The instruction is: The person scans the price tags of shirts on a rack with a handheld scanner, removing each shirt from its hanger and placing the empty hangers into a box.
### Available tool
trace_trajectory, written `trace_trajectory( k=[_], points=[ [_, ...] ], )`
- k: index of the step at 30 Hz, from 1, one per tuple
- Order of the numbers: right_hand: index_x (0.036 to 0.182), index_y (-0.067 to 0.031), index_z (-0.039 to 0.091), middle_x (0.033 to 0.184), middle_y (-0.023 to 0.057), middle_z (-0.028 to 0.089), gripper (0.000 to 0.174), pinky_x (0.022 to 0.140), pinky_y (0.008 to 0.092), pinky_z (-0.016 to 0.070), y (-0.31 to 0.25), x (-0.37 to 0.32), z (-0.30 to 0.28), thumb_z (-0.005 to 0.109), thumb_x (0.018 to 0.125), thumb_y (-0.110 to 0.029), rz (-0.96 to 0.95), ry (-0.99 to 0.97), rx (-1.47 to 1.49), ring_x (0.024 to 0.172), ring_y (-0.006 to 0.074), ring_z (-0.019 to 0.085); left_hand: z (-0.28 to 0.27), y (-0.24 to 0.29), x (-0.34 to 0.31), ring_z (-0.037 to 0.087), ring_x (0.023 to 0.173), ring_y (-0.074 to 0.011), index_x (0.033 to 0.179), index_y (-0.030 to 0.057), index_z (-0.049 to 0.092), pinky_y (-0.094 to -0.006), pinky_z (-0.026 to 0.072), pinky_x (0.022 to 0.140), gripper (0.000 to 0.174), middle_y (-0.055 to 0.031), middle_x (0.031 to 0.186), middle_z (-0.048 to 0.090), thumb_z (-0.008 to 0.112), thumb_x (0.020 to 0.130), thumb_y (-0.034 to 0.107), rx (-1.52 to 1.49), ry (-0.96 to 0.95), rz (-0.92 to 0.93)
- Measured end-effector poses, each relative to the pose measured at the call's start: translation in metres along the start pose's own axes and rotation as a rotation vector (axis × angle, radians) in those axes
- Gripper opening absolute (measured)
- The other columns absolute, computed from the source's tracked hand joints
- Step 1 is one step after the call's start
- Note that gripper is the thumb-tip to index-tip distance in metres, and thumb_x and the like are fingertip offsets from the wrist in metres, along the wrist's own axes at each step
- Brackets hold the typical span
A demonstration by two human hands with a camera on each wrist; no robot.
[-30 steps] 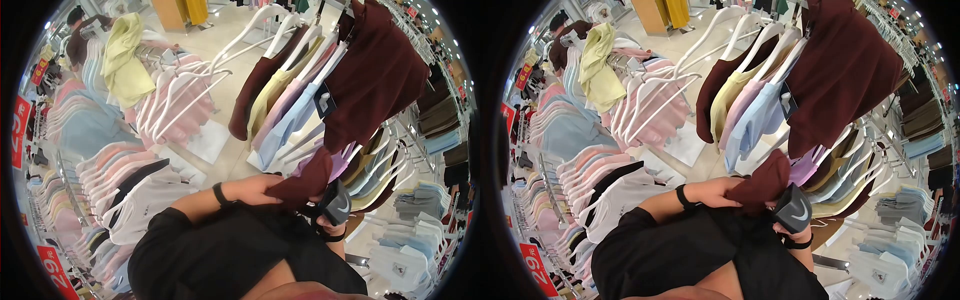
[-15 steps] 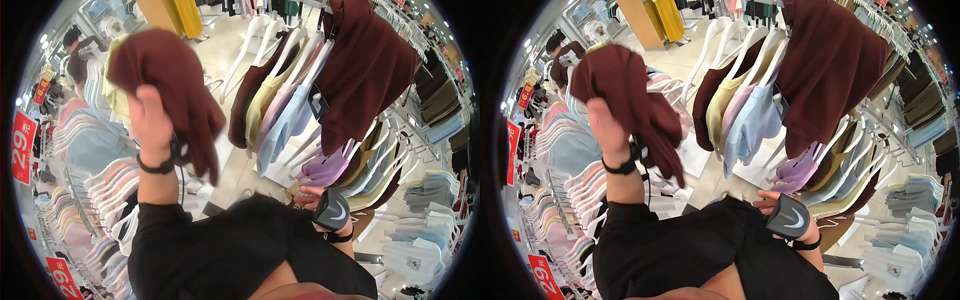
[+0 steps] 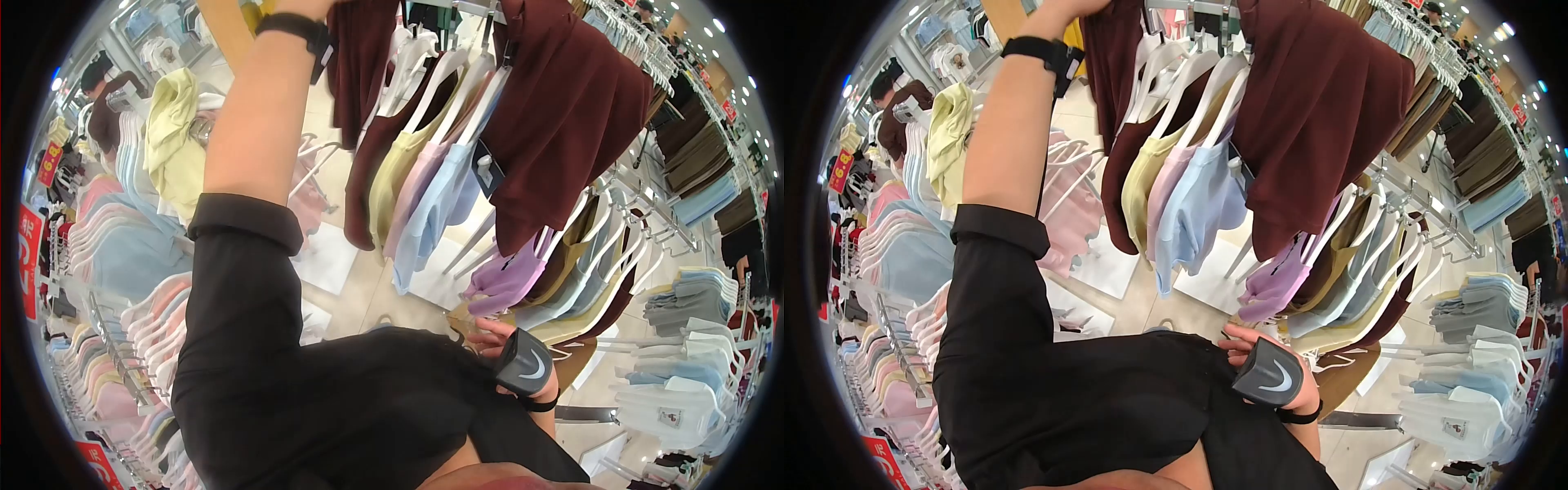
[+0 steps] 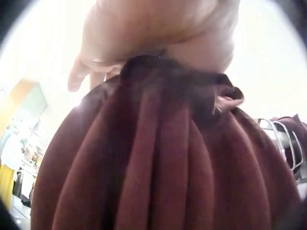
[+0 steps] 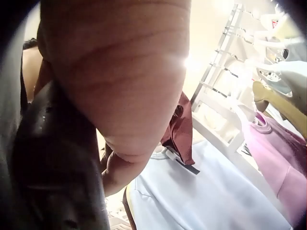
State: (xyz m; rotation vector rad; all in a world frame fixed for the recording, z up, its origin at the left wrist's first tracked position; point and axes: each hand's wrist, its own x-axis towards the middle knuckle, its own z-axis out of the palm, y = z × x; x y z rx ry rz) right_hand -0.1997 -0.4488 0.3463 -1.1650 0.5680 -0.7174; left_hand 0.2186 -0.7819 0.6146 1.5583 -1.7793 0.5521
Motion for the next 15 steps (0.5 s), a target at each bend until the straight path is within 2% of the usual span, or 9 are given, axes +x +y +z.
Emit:
trace_trajectory(
  k=[1,3,6,9,12,15],
  points=[
    [0.148,0.0090,0.047,0.146,0.0213,0.056,0.099,0.109,0.0401,0.0467,-0.003,-0.002,0.003,0.096,0.064,-0.013,-0.005,0.021,0.021,0.133,0.0333,0.058,-0.006,0.007,-0.004,0.058,0.123,-0.0471,0.122,-0.0092,0.063,-0.0476,0.0476,0.104,0.078,-0.0373,0.126,0.062,0.071,0.087,0.060,-0.123,-0.101,-0.096],
    [0.148,0.0090,0.047,0.145,0.0208,0.057,0.100,0.109,0.0401,0.0460,-0.005,-0.004,0.010,0.096,0.064,-0.012,-0.013,0.064,0.070,0.133,0.0333,0.058,0.014,0.005,-0.017,0.062,0.118,-0.0439,0.116,-0.0068,0.067,-0.0451,0.0502,0.099,0.066,-0.0319,0.120,0.067,0.073,0.089,0.053,-0.213,0.315,-0.055],
    [0.149,0.0078,0.046,0.147,0.0176,0.056,0.099,0.109,0.0391,0.0449,-0.003,-0.006,0.010,0.095,0.065,-0.011,0.014,0.064,0.021,0.134,0.0320,0.057,0.017,0.002,-0.020,0.065,0.113,-0.0397,0.113,-0.0012,0.071,-0.0430,0.0514,0.096,0.051,-0.0244,0.115,0.070,0.069,0.094,0.046,-0.363,0.376,0.050],
    [0.149,0.0068,0.047,0.148,0.0164,0.056,0.098,0.109,0.0381,0.0450,-0.002,-0.003,0.011,0.094,0.066,-0.009,0.041,0.060,-0.013,0.135,0.0304,0.056,0.011,-0.004,-0.026,0.065,0.110,-0.0372,0.112,0.0044,0.073,-0.0421,0.0515,0.095,0.040,-0.0196,0.117,0.070,0.065,0.098,0.041,-0.289,0.169,0.076],
    [0.150,0.0061,0.047,0.149,0.0168,0.055,0.096,0.110,0.0369,0.0454,-0.005,0.003,0.012,0.093,0.067,-0.007,0.058,0.044,-0.025,0.135,0.0286,0.057,0.012,-0.006,-0.033,0.065,0.112,-0.0350,0.117,0.0068,0.072,-0.0418,0.0506,0.096,0.038,-0.0187,0.119,0.069,0.063,0.100,0.040,-0.386,0.128,0.129],
    [0.150,0.0062,0.046,0.150,0.0177,0.054,0.095,0.110,0.0363,0.0459,-0.007,0.007,0.010,0.092,0.068,-0.005,0.068,0.013,-0.036,0.135,0.0278,0.057,0.005,-0.003,-0.041,0.063,0.118,-0.0361,0.126,0.0047,0.068,-0.0417,0.0482,0.103,0.046,-0.0202,0.123,0.068,0.066,0.098,0.041,-0.462,0.100,0.169]
  ],
)
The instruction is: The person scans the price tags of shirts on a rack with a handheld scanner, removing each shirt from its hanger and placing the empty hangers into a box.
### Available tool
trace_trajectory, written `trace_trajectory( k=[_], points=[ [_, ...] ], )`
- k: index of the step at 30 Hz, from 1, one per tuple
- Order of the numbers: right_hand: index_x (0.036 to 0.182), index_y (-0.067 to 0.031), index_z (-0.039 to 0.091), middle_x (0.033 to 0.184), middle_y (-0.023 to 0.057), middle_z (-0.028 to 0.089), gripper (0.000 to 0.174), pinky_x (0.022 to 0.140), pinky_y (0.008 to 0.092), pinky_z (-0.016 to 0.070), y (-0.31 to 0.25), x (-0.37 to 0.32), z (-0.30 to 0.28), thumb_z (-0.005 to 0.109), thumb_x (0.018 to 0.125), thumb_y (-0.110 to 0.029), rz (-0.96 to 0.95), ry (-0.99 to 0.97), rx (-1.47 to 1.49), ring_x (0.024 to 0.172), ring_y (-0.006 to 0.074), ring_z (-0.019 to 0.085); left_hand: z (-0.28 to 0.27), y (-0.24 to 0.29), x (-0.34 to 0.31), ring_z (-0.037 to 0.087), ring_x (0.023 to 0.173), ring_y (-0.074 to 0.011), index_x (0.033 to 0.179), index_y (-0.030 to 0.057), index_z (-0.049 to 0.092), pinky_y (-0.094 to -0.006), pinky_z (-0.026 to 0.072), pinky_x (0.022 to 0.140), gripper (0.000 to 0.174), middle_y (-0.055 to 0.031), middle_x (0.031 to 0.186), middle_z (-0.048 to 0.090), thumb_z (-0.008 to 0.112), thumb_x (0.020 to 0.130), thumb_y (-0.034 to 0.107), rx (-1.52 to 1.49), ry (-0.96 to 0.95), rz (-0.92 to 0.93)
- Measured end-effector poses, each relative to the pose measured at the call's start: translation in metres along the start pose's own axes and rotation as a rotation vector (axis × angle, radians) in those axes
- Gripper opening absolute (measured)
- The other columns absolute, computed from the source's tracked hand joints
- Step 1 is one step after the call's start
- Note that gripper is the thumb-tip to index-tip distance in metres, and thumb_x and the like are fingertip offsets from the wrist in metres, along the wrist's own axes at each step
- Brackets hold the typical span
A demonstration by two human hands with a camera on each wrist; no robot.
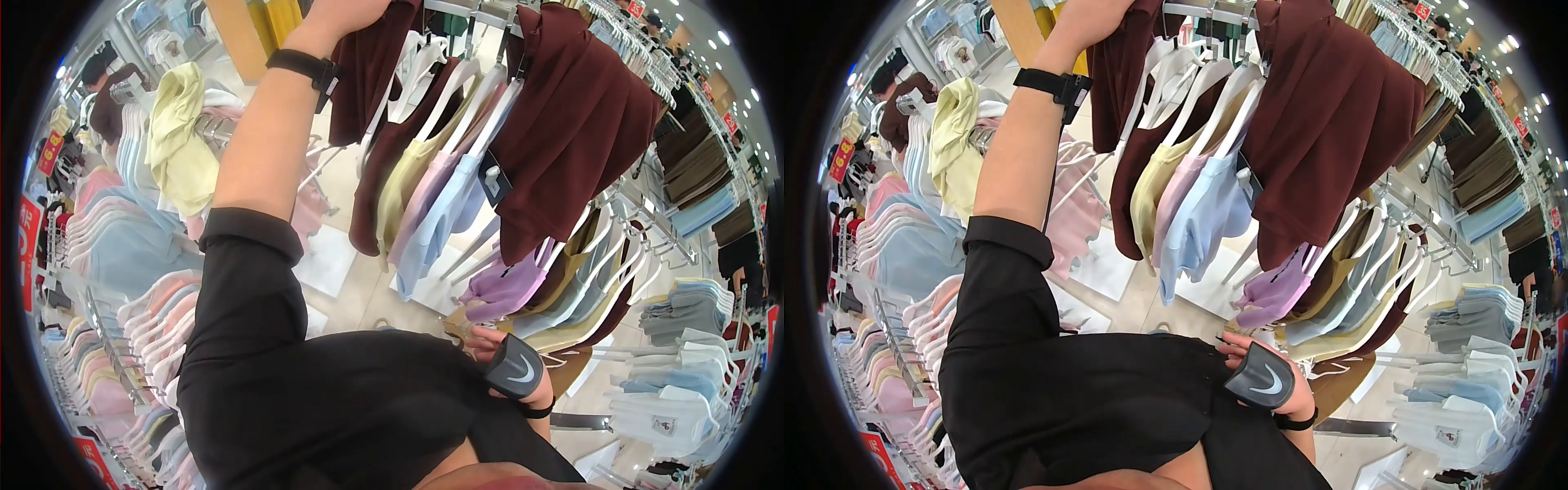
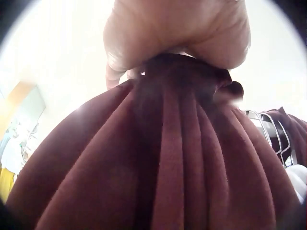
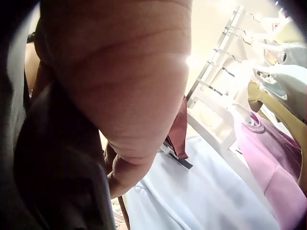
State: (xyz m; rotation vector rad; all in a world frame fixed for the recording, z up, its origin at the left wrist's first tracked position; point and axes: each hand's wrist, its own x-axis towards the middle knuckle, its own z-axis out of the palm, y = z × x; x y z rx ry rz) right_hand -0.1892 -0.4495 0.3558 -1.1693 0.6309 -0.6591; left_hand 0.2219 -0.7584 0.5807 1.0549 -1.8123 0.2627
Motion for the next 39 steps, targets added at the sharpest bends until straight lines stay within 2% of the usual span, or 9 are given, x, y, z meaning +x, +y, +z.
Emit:
trace_trajectory(
  k=[6,10,12,17,27,30,33,34,39],
  points=[
    [0.149,0.0073,0.046,0.151,0.0184,0.053,0.093,0.110,0.0365,0.0465,0.004,0.004,-0.008,0.091,0.069,-0.003,-0.020,-0.028,-0.025,0.135,0.0285,0.057,-0.004,0.019,-0.028,0.046,0.138,-0.0436,0.145,0.0013,0.050,-0.0463,0.0365,0.118,0.074,-0.0247,0.147,0.050,0.077,0.088,0.041,0.266,0.090,0.155],
    [0.149,0.0075,0.046,0.151,0.0185,0.053,0.093,0.109,0.0360,0.0467,0.004,0.007,-0.010,0.091,0.068,-0.003,-0.027,-0.049,-0.026,0.136,0.0283,0.056,0.008,0.010,-0.033,0.045,0.137,-0.0461,0.144,0.0049,0.052,-0.0487,0.0372,0.117,0.062,-0.0248,0.149,0.047,0.075,0.089,0.022,0.275,0.064,0.201],
    [0.149,0.0073,0.046,0.151,0.0183,0.054,0.093,0.109,0.0355,0.0469,0.002,0.010,-0.011,0.091,0.068,-0.002,0.001,-0.066,-0.017,0.135,0.0279,0.057,0.005,-0.004,-0.030,0.056,0.125,-0.0435,0.127,0.0024,0.064,-0.0450,0.0453,0.108,0.037,-0.0245,0.132,0.062,0.064,0.090,0.005,0.203,0.124,0.201],
    [0.149,0.0059,0.047,0.149,0.0175,0.055,0.093,0.108,0.0347,0.0472,0.002,0.012,-0.019,0.091,0.068,-0.003,-0.004,-0.064,-0.021,0.135,0.0268,0.057,-0.006,-0.002,-0.030,0.068,0.106,-0.0410,0.109,0.0005,0.071,-0.0431,0.0534,0.092,0.025,-0.0231,0.108,0.072,0.055,0.091,-0.004,0.204,0.192,0.086],
    [0.148,0.0043,0.050,0.150,0.0147,0.056,0.090,0.107,0.0354,0.0480,0.005,0.009,-0.021,0.090,0.068,-0.001,-0.052,-0.027,-0.028,0.133,0.0263,0.059,-0.037,-0.015,-0.025,0.069,0.102,-0.0365,0.118,0.0031,0.064,-0.0400,0.0530,0.089,0.028,-0.0203,0.107,0.071,0.047,0.097,-0.005,0.277,0.533,0.087],
    [0.148,0.0040,0.050,0.149,0.0148,0.056,0.089,0.108,0.0353,0.0475,0.003,0.010,-0.022,0.090,0.069,0.000,-0.039,-0.027,-0.060,0.132,0.0258,0.059,-0.051,-0.030,-0.016,0.069,0.099,-0.0316,0.123,0.0021,0.061,-0.0386,0.0538,0.086,0.030,-0.0187,0.110,0.070,0.048,0.096,-0.003,0.086,0.765,-0.038],
    [0.149,0.0039,0.049,0.149,0.0152,0.057,0.089,0.108,0.0350,0.0472,0.001,0.012,-0.023,0.090,0.070,0.000,-0.023,-0.035,-0.072,0.132,0.0255,0.059,-0.082,-0.021,-0.009,0.068,0.089,-0.0254,0.117,0.0010,0.061,-0.0353,0.0562,0.077,0.027,-0.0145,0.105,0.068,0.053,0.091,0.001,-0.733,0.809,-0.347],
    [0.149,0.0038,0.049,0.148,0.0153,0.057,0.089,0.108,0.0349,0.0472,0.001,0.013,-0.023,0.090,0.070,0.000,-0.018,-0.041,-0.075,0.132,0.0254,0.059,-0.105,-0.068,-0.012,0.067,0.086,-0.0232,0.113,-0.0002,0.061,-0.0352,0.0568,0.071,0.023,-0.0137,0.101,0.068,0.053,0.092,0.004,-0.433,0.710,-0.265],
    [0.150,0.0043,0.047,0.148,0.0162,0.057,0.090,0.109,0.0348,0.0464,0.001,0.015,-0.025,0.089,0.071,0.000,-0.011,-0.020,-0.047,0.133,0.0247,0.058,-0.127,0.002,-0.009,0.066,0.087,-0.0195,0.114,-0.0028,0.062,-0.0318,0.0559,0.076,0.027,-0.0105,0.101,0.068,0.055,0.089,0.003,-0.935,0.578,-0.290]
  ],
)
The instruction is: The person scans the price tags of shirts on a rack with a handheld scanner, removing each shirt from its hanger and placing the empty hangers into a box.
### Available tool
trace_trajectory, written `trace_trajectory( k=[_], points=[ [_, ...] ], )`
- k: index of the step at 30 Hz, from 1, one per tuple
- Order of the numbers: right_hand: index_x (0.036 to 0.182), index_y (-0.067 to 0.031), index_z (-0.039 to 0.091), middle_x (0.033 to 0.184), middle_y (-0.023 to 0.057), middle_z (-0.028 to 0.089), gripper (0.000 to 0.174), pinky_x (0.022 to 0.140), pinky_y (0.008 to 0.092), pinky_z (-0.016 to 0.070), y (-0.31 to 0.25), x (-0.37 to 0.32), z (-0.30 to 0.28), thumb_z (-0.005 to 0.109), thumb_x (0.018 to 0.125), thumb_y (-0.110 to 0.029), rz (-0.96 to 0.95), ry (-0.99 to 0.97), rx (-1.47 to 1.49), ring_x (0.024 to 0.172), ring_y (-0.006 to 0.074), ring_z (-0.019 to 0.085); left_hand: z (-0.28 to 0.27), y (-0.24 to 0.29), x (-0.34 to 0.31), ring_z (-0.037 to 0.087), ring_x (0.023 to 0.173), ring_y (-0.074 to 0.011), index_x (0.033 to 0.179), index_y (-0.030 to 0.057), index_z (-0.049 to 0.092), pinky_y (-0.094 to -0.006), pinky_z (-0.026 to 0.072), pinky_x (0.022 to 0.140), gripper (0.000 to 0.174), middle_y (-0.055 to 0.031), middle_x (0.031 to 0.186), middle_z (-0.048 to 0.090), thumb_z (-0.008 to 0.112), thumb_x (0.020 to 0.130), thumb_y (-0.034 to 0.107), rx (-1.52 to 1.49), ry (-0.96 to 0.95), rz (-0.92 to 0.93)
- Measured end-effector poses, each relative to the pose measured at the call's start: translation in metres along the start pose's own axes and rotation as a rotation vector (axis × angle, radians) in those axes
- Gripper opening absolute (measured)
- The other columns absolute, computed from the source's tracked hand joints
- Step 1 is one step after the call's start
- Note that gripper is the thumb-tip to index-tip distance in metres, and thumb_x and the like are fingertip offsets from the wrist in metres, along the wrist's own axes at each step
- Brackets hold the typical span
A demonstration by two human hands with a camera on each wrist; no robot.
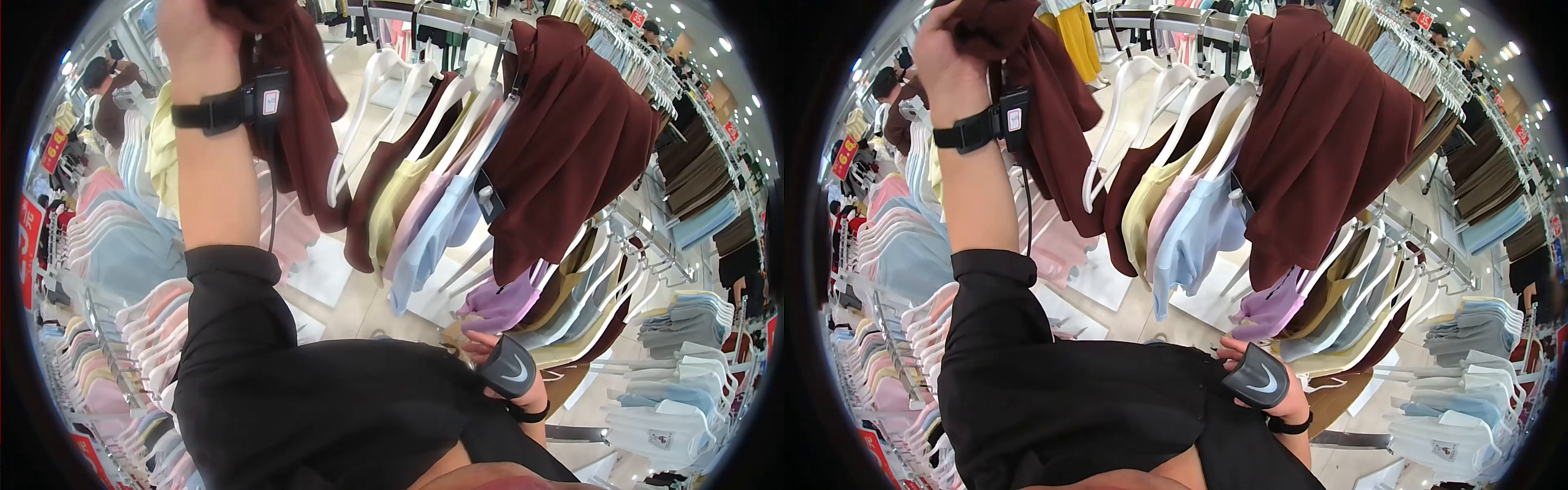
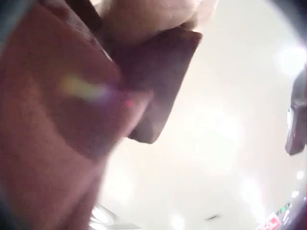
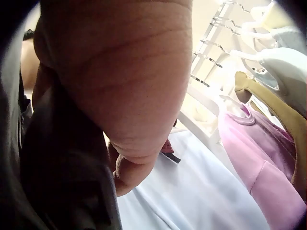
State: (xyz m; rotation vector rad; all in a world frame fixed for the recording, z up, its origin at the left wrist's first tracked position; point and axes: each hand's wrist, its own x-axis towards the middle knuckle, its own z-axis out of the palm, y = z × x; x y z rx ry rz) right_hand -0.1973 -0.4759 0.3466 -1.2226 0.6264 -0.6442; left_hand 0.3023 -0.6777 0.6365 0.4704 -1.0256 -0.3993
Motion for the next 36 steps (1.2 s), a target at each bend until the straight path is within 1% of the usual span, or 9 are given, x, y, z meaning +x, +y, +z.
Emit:
trace_trajectory(
  k=[2,4,7,11,17,23,31,34,36],
  points=[
    [0.151,0.0043,0.047,0.147,0.0166,0.058,0.090,0.109,0.0346,0.0461,0.000,0.001,0.001,0.089,0.071,0.000,0.003,0.010,0.005,0.133,0.0240,0.058,0.027,0.015,-0.033,0.066,0.090,-0.0195,0.119,-0.0040,0.061,-0.0305,0.0553,0.080,0.032,-0.0099,0.105,0.068,0.056,0.088,0.001,0.027,-0.280,0.379],
    [0.151,0.0043,0.046,0.147,0.0167,0.058,0.091,0.109,0.0343,0.0458,-0.001,0.002,0.002,0.089,0.071,-0.001,0.013,0.013,0.012,0.134,0.0233,0.057,0.053,0.018,-0.044,0.065,0.098,-0.0196,0.131,-0.0054,0.058,-0.0294,0.0536,0.090,0.044,-0.0088,0.113,0.066,0.060,0.087,-0.004,0.659,-0.067,0.727],
    [0.152,0.0041,0.046,0.145,0.0170,0.059,0.092,0.108,0.0335,0.0455,0.002,0.003,0.001,0.090,0.071,-0.002,-0.001,0.032,-0.002,0.132,0.0215,0.058,0.070,-0.012,-0.017,0.063,0.112,-0.0237,0.138,-0.0039,0.054,-0.0321,0.0497,0.101,0.052,-0.0123,0.124,0.063,0.064,0.087,-0.004,0.511,-0.171,0.649],
    [0.152,0.0034,0.046,0.145,0.0167,0.059,0.093,0.108,0.0330,0.0455,0.003,0.000,0.003,0.090,0.070,-0.003,0.022,0.045,-0.004,0.130,0.0203,0.059,0.085,-0.061,0.020,0.053,0.133,-0.0321,0.148,0.0015,0.048,-0.0367,0.0421,0.114,0.064,-0.0194,0.141,0.055,0.067,0.087,-0.003,0.815,-0.080,0.996],
    [0.152,0.0022,0.046,0.143,0.0157,0.060,0.092,0.108,0.0328,0.0452,-0.004,-0.003,0.010,0.089,0.071,-0.002,0.013,0.086,-0.013,0.128,0.0192,0.059,0.087,-0.105,0.022,0.056,0.133,-0.0393,0.145,0.0007,0.053,-0.0415,0.0437,0.112,0.065,-0.0259,0.141,0.059,0.072,0.091,0.032,1.097,-0.800,0.386],
    [0.152,0.0024,0.046,0.143,0.0152,0.060,0.091,0.107,0.0324,0.0449,0.001,-0.003,0.014,0.088,0.072,-0.002,0.031,0.098,-0.011,0.125,0.0183,0.059,0.074,-0.116,0.008,0.066,0.112,-0.0380,0.118,-0.0016,0.068,-0.0437,0.0508,0.095,0.044,-0.0237,0.121,0.069,0.067,0.096,0.037,1.181,-0.609,0.149],
    [0.152,0.0028,0.046,0.143,0.0141,0.061,0.091,0.109,0.0313,0.0446,0.001,0.005,0.011,0.088,0.072,-0.001,0.038,0.035,-0.016,0.125,0.0173,0.060,0.029,-0.140,-0.020,0.066,0.110,-0.0337,0.121,-0.0035,0.065,-0.0422,0.0495,0.094,0.050,-0.0235,0.115,0.069,0.062,0.102,0.042,0.947,-0.189,0.413],
    [0.152,0.0034,0.046,0.145,0.0148,0.060,0.090,0.109,0.0318,0.0446,0.003,0.006,0.007,0.088,0.072,0.000,0.036,0.027,0.002,0.128,0.0189,0.060,0.056,-0.168,-0.044,0.068,0.107,-0.0327,0.121,-0.0021,0.066,-0.0412,0.0505,0.091,0.044,-0.0230,0.113,0.071,0.064,0.100,0.036,0.525,0.334,0.372],
    [0.151,0.0037,0.047,0.145,0.0149,0.060,0.089,0.109,0.0324,0.0448,0.001,0.008,0.006,0.088,0.072,-0.001,0.046,0.010,-0.003,0.129,0.0196,0.059,0.023,-0.148,-0.064,0.066,0.116,-0.0291,0.139,-0.0033,0.049,-0.0371,0.0504,0.098,0.070,-0.0192,0.126,0.068,0.075,0.092,0.042,0.917,-0.032,0.223]
  ],
)
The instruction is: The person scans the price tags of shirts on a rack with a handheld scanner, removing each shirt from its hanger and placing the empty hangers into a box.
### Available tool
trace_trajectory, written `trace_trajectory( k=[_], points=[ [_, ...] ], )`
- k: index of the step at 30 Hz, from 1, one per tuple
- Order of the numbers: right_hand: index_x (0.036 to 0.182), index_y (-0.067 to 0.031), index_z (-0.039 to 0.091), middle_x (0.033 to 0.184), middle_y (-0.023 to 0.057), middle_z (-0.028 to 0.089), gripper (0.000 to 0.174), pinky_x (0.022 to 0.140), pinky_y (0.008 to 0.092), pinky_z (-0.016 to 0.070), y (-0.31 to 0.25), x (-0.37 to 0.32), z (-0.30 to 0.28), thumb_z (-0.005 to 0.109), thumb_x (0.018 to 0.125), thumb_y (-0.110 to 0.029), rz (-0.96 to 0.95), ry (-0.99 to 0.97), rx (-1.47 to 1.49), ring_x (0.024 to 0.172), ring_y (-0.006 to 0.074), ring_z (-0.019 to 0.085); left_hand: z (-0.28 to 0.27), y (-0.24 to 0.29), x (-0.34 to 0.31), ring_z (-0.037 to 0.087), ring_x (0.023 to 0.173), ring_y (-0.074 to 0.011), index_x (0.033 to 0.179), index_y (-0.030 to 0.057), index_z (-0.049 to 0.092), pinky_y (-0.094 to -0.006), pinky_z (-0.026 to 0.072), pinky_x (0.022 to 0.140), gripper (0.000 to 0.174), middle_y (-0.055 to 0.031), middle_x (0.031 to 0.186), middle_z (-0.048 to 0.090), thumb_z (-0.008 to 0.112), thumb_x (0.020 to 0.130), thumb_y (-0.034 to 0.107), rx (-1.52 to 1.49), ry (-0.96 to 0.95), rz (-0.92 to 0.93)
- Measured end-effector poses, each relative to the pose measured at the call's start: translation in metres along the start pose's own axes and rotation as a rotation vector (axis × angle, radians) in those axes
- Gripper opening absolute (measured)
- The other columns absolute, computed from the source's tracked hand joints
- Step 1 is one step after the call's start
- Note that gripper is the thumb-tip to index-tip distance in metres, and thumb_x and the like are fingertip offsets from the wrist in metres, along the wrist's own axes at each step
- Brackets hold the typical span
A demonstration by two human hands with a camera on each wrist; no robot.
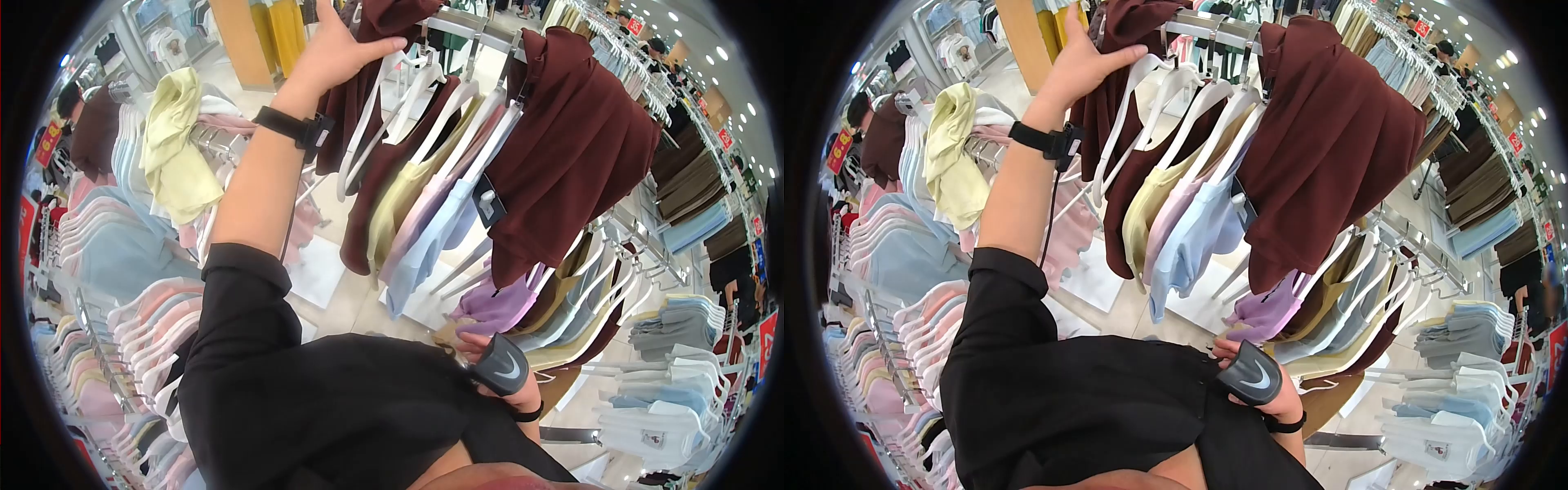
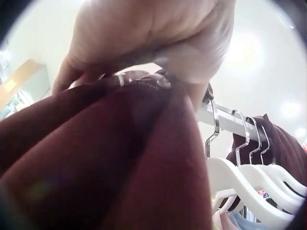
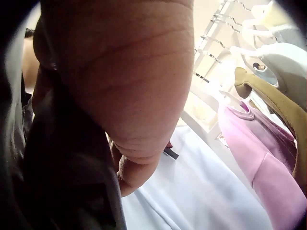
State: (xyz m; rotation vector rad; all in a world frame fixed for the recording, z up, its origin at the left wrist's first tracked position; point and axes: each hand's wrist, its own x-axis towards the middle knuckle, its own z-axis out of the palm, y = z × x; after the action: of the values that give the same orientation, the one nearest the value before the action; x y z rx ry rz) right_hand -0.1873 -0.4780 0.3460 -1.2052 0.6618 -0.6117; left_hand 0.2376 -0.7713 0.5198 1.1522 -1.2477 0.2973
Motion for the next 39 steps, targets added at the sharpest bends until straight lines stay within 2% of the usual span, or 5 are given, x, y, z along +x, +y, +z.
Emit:
trace_trajectory(
  k=[3,11,23,30,39],
  points=[
    [0.150,0.0043,0.048,0.145,0.0151,0.060,0.087,0.109,0.0330,0.0452,0.001,0.001,-0.001,0.088,0.073,-0.001,-0.013,-0.002,-0.002,0.129,0.0201,0.059,-0.023,-0.012,-0.003,0.066,0.121,-0.0278,0.149,-0.0036,0.041,-0.0364,0.0501,0.102,0.097,-0.0190,0.131,0.067,0.089,0.079,0.043,0.242,-0.316,-0.152],
    [0.149,0.0052,0.049,0.143,0.0153,0.061,0.086,0.109,0.0333,0.0453,0.005,-0.004,-0.007,0.089,0.073,-0.002,-0.031,-0.002,-0.032,0.130,0.0209,0.059,-0.034,-0.024,0.022,0.070,0.091,-0.0141,0.119,0.0059,0.070,-0.0279,0.0534,0.082,0.030,-0.0046,0.100,0.075,0.075,0.095,0.022,0.174,-0.209,0.059],
    [0.144,0.0041,0.053,0.147,0.0141,0.058,0.079,0.109,0.0348,0.0447,0.004,-0.015,-0.006,0.087,0.073,0.000,-0.037,0.040,-0.049,0.132,0.0229,0.059,0.000,0.068,0.085,0.073,0.092,-0.0336,0.112,0.0024,0.071,-0.0413,0.0550,0.080,0.031,-0.0219,0.097,0.075,0.074,0.089,0.024,0.070,0.004,0.074],
    [0.138,0.0041,0.058,0.147,0.0137,0.059,0.070,0.108,0.0356,0.0458,0.012,-0.022,-0.007,0.087,0.074,-0.001,-0.055,0.083,-0.100,0.131,0.0239,0.060,0.006,0.070,0.069,0.073,0.099,-0.0274,0.116,-0.0010,0.070,-0.0363,0.0558,0.090,0.036,-0.0174,0.109,0.076,0.070,0.095,0.028,0.042,-0.752,0.116],
    [0.128,0.0055,0.063,0.146,0.0161,0.059,0.060,0.109,0.0379,0.0467,0.010,-0.019,-0.002,0.088,0.074,-0.002,-0.059,0.092,-0.104,0.131,0.0265,0.061,-0.019,0.059,0.045,0.073,0.098,-0.0264,0.118,-0.0013,0.070,-0.0351,0.0553,0.088,0.034,-0.0171,0.107,0.075,0.065,0.100,0.027,-0.005,-0.426,0.116]
  ],
)
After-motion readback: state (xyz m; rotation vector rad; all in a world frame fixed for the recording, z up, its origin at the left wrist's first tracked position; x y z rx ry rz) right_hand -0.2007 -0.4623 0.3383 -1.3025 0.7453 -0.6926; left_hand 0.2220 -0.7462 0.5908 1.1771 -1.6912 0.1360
